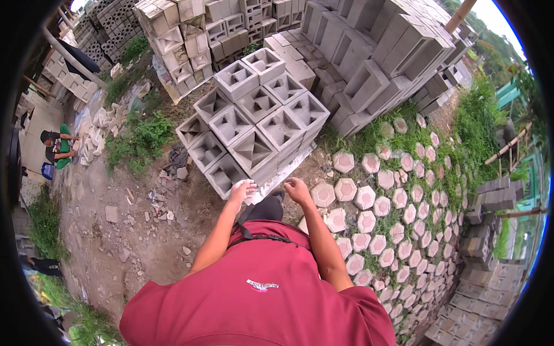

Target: The person picks up decorative concrete ventilation blocks from a large stack and places them one by one into a smaller cluster on the ground.

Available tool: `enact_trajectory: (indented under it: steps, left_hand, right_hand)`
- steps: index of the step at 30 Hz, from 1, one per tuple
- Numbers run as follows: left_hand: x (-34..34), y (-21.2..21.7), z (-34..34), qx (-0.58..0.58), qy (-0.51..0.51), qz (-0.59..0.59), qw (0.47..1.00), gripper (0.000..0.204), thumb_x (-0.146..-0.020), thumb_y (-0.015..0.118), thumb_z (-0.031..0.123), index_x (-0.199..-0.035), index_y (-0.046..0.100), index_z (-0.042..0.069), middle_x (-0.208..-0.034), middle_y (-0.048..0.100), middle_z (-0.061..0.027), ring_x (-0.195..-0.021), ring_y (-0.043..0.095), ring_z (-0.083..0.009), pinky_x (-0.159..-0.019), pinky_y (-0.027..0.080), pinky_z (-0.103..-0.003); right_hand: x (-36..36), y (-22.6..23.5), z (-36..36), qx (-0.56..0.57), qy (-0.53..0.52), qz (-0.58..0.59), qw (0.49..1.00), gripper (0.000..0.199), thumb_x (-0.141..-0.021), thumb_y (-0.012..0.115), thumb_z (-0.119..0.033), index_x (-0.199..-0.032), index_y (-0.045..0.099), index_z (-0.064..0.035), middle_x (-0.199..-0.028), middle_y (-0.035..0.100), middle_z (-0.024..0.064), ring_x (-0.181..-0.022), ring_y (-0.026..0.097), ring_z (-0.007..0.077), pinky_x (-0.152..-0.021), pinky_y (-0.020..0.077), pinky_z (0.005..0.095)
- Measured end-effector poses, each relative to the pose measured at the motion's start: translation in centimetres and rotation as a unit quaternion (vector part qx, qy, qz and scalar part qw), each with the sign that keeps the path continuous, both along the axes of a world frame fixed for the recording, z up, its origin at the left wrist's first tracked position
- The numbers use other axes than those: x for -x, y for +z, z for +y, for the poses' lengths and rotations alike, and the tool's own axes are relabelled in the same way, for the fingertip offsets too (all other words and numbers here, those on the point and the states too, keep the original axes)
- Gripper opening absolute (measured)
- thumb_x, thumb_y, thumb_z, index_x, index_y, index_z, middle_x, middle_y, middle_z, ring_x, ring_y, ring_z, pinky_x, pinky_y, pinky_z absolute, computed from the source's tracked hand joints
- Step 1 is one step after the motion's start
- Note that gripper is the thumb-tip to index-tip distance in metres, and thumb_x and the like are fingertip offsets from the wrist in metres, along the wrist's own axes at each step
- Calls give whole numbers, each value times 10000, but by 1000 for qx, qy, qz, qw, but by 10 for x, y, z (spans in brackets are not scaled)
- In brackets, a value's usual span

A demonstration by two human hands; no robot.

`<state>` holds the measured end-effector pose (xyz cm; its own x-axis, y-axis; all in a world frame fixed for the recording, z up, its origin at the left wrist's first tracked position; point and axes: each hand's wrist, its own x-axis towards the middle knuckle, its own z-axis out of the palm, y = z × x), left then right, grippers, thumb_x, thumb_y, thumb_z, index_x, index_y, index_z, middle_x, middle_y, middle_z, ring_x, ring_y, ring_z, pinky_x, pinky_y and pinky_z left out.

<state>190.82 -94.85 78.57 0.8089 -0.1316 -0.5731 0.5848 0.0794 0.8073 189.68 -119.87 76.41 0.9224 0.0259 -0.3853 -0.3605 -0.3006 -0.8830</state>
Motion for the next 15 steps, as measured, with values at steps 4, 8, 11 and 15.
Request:
enact_trajectory:
  steps: [4,8,11,15]
  left_hand:
    - [-64,-25,-35,-9,0,27,1000,384,-882,485,389,-1067,579,67,-1005,641,-61,-861,598,-147,-721,467,-314]
    - [-150,-63,-81,-18,-27,51,998,368,-869,491,374,-1064,582,75,-1005,640,-56,-863,590,-153,-722,465,-336]
    - [-220,-78,-116,-24,-45,49,997,370,-867,496,379,-1067,581,79,-1003,642,-54,-865,590,-150,-718,463,-336]
    - [-309,-73,-156,-38,-69,-17,997,340,-863,511,374,-1012,597,82,-941,650,-38,-813,585,-126,-643,465,-296]
  right_hand:
    - [-32,-21,-47,39,5,-26,999,336,-830,566,-152,-1101,567,46,-839,661,113,-718,626,164,-654,491,282]
    - [-99,-19,-108,118,13,-11,993,329,-819,578,-184,-1064,594,36,-798,656,118,-690,622,159,-625,488,286]
    - [-150,-12,-151,169,7,11,985,348,-782,602,-219,-1024,609,31,-826,661,168,-761,642,237,-699,499,329]
    - [-224,-4,-192,86,-41,4,995,307,-812,590,-173,-1034,603,40,-754,653,113,-673,616,153,-615,484,291]
